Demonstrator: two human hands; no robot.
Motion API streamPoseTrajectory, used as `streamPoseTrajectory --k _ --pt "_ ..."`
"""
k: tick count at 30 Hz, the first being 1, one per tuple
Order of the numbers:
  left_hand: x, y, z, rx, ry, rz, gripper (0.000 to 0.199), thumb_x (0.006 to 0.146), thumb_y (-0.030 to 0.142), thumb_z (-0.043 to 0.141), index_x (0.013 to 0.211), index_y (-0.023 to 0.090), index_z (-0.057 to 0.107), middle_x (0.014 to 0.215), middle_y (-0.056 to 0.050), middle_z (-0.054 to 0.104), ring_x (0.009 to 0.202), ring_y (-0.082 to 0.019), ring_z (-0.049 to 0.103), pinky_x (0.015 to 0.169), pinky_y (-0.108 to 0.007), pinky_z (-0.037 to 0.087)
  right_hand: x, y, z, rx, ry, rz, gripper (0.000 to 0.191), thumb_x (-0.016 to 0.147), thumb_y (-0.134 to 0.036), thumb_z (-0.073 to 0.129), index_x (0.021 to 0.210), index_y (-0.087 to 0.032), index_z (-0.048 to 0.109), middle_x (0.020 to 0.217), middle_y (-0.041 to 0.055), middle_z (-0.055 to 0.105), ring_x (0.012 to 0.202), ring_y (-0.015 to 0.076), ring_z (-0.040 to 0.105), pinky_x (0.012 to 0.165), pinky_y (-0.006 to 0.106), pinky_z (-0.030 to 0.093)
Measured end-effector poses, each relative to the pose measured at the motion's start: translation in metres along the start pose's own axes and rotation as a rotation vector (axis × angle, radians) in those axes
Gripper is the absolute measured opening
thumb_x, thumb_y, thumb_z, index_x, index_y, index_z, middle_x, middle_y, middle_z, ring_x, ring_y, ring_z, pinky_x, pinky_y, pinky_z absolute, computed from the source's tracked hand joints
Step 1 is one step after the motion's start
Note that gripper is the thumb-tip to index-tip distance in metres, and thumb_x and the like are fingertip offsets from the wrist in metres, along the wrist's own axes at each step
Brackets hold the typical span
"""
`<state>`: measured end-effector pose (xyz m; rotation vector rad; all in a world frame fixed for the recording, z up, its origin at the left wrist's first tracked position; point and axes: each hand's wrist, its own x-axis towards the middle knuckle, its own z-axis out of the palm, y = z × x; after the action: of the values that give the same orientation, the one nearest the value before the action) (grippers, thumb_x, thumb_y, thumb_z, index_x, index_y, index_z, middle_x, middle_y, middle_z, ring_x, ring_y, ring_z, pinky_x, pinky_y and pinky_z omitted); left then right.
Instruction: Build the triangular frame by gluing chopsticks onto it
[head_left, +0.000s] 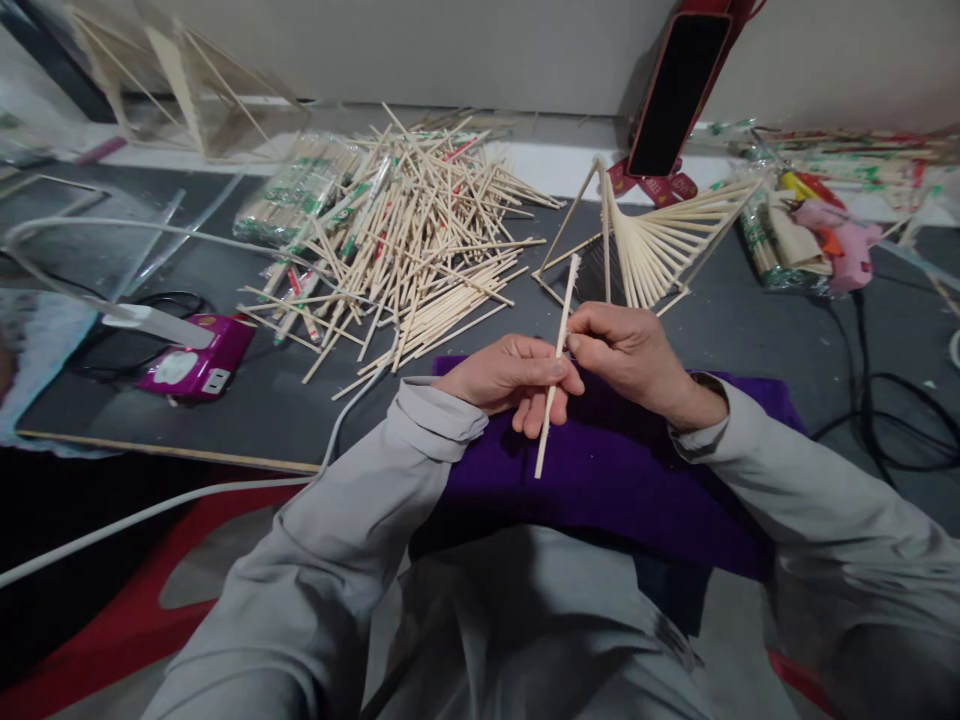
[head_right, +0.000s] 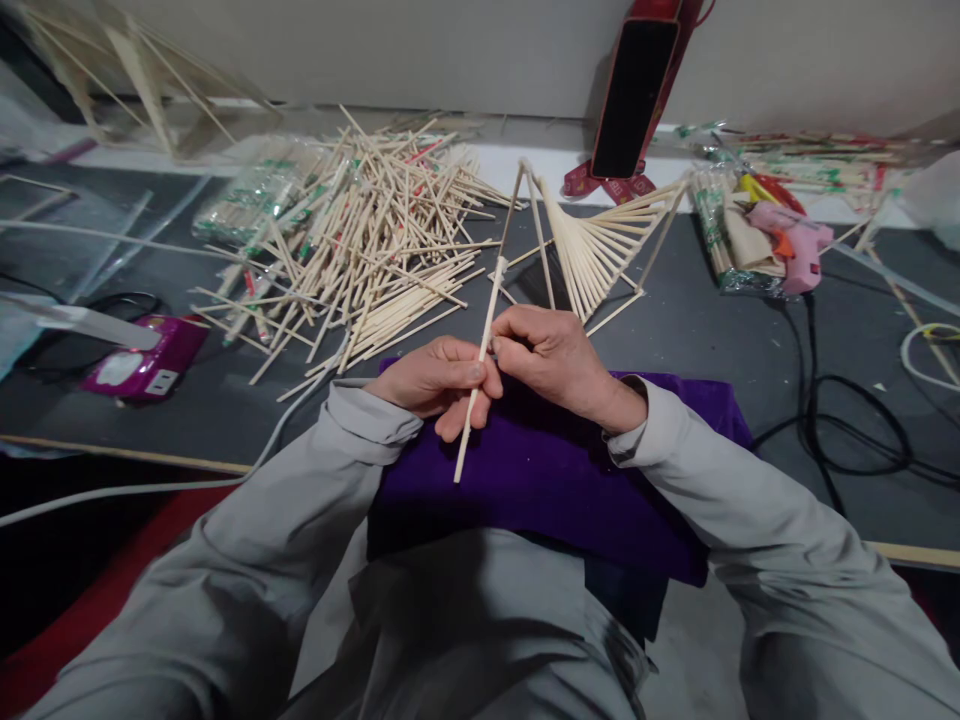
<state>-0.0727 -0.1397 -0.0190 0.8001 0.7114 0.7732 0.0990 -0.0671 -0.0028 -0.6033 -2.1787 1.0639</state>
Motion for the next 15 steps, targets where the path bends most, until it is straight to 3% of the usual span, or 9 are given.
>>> streamPoseTrajectory --k 5,11,13,15 --pt "-0.0033 -0.0004 0.0002 -0.005 -0.031 0.022 0.036 0.072 0.044 0.079 0.082 0.01 0.069 0.06 -0.006 0.071 0.036 -0.011 0.059 0.033 -0.015 0.042 -0.0014 0.0004 0.0009 0.193 -0.043 0.142 0.011 0.079 -0.021 0.056 0.071 -0.017 0.062 0.063 -0.0032 0.055 0.059 0.0093 0.044 0.057 0.024 0.034" --pt "-0.0072 0.0008 0.0005 0.0 -0.052 -0.004 0.04 0.069 0.047 0.08 0.082 0.01 0.069 0.059 -0.006 0.07 0.035 -0.012 0.058 0.032 -0.016 0.039 -0.0033 0.0015 0.0089 0.613 -0.139 0.409 0.011 0.078 -0.028 0.059 0.072 -0.02 0.056 0.051 -0.0079 0.039 0.044 0.0068 0.03 0.043 0.022 0.022" --pt "-0.007 0.0011 0.0014 0.018 -0.033 0.01 0.039 0.07 0.046 0.079 0.081 0.01 0.069 0.058 -0.006 0.07 0.035 -0.011 0.057 0.031 -0.016 0.039 -0.0018 0.0004 0.0087 0.624 -0.128 0.454 0.009 0.075 -0.027 0.058 0.071 -0.02 0.055 0.05 -0.0081 0.039 0.043 0.007 0.03 0.042 0.022 0.021" --pt "-0.0051 0.0008 0.0025 0.062 0.044 0.043 0.034 0.074 0.042 0.076 0.081 0.01 0.068 0.059 -0.005 0.07 0.034 -0.01 0.056 0.031 -0.015 0.038 0.0006 0.0012 0.0066 0.463 -0.058 0.4 0.007 0.073 -0.023 0.057 0.068 -0.019 0.056 0.051 -0.0069 0.042 0.045 0.0073 0.033 0.044 0.022 0.024"
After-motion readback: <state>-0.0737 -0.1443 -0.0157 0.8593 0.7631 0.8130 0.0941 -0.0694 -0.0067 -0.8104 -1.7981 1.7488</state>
